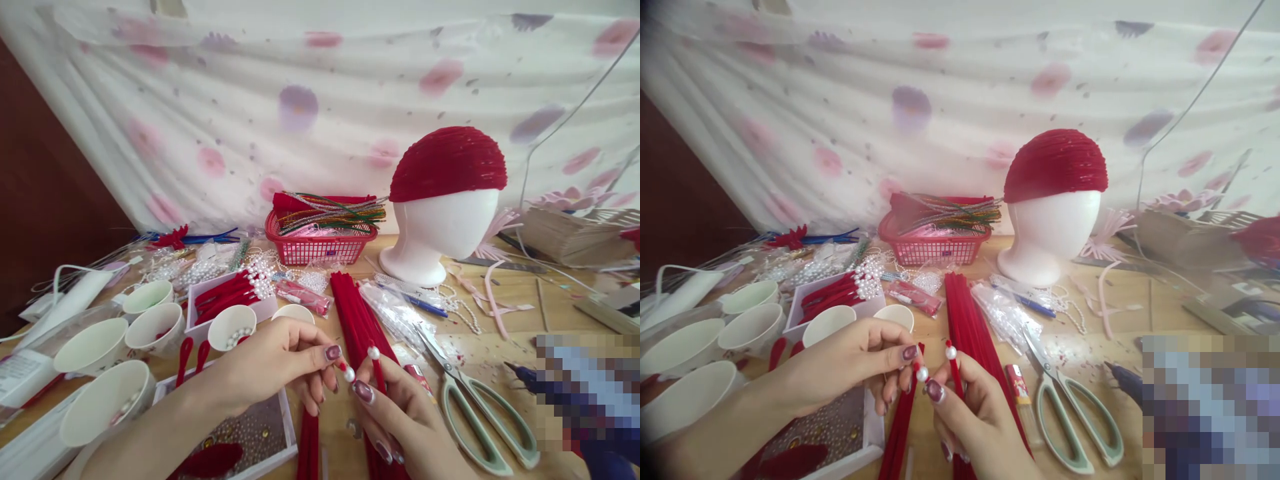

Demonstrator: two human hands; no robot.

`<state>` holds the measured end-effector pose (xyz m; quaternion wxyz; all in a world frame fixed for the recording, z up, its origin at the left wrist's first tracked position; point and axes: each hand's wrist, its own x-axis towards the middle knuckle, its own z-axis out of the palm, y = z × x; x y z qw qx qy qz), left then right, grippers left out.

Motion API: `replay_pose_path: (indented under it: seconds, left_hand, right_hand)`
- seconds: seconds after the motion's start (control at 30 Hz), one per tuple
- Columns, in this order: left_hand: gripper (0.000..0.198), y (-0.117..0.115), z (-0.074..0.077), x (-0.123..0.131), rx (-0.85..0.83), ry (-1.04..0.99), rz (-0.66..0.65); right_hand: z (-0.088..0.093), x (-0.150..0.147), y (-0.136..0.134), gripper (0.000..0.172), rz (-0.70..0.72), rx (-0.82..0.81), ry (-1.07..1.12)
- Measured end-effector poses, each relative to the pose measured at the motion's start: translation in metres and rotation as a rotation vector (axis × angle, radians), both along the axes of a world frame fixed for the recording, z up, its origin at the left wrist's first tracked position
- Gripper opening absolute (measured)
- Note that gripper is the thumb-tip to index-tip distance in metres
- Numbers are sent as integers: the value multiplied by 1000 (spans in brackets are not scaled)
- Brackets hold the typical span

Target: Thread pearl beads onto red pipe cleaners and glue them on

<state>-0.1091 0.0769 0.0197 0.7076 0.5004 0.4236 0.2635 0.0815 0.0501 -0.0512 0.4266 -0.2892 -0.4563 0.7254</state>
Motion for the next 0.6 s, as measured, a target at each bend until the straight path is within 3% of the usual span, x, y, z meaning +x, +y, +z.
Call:
replay_pose_path:
  seconds: [0.37,0.6]
  left_hand:
    - [28,3,2,0,-45,-60,71]
    - [33,-1,4,-1,-122,-65,45]
  right_hand:
    - [22,2,-9,47,-115,-73,-176]
    - [18,2,-10,40,-63,-28,-157]
